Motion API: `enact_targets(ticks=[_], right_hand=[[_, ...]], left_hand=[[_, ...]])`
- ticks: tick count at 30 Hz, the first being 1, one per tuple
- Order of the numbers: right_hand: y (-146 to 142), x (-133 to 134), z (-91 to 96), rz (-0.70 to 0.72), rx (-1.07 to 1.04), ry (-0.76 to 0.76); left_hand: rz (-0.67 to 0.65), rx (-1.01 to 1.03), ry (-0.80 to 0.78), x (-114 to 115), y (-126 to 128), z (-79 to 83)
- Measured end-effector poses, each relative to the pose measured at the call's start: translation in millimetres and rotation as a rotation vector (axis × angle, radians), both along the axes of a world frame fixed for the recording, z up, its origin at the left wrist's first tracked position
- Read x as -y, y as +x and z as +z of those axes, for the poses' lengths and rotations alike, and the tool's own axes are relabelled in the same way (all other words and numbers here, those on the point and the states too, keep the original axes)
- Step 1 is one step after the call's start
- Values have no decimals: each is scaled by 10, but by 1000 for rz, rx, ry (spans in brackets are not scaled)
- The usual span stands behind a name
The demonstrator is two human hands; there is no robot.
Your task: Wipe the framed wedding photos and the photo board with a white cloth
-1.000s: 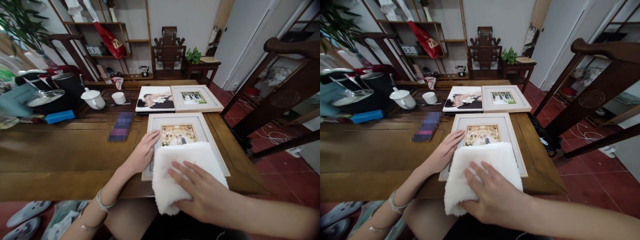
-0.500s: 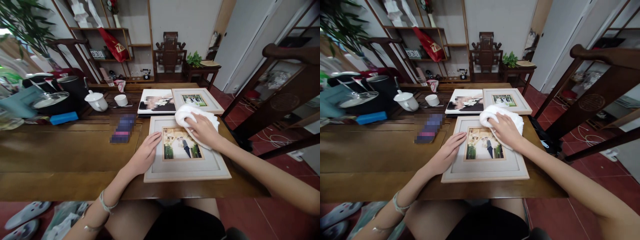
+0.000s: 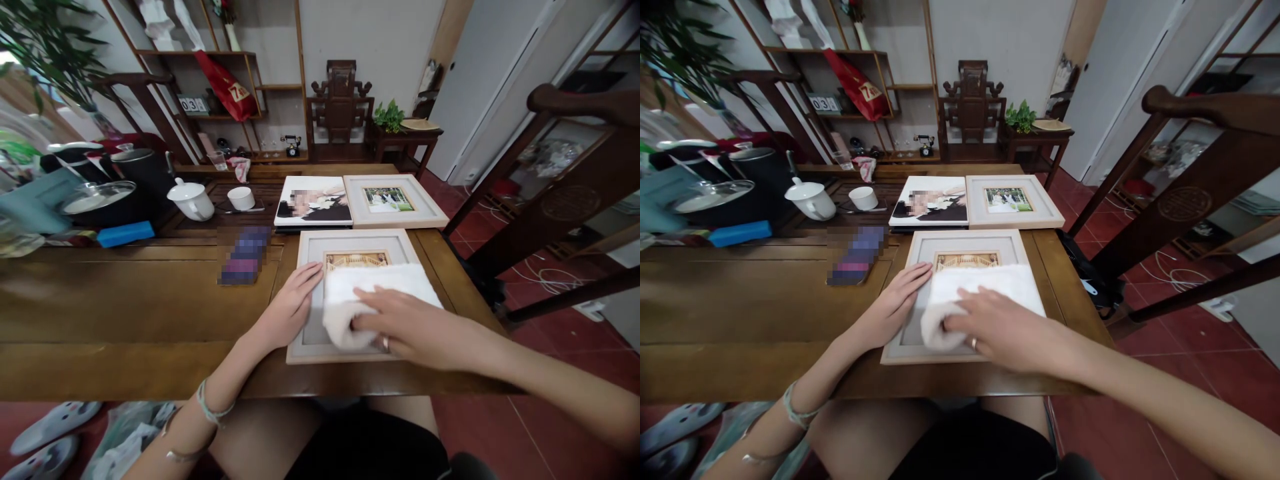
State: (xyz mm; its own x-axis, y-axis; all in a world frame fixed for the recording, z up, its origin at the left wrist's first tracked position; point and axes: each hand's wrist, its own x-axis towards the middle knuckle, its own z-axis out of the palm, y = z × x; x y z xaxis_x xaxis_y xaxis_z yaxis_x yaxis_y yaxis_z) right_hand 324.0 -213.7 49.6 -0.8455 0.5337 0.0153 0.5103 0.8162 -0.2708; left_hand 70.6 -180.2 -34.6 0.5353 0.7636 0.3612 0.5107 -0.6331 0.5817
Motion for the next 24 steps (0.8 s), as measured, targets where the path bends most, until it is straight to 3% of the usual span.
enact_targets(ticks=[4,8,13,19,21,24], right_hand=[[-12,399,43,95,-31,-9],[-56,430,-154,68,-44,60],[51,-113,-381,-104,-26,245],[135,-866,-432,-315,-61,395],[52,-939,-404,-309,-65,391],[-119,-840,-315,-208,-8,322]], left_hand=[[8,-7,-1,2,4,18],[6,0,2,4,4,30],[8,6,18,-7,-3,-7],[9,-13,15,0,-4,-10],[9,-15,10,3,-3,0],[6,-4,15,6,2,13]])
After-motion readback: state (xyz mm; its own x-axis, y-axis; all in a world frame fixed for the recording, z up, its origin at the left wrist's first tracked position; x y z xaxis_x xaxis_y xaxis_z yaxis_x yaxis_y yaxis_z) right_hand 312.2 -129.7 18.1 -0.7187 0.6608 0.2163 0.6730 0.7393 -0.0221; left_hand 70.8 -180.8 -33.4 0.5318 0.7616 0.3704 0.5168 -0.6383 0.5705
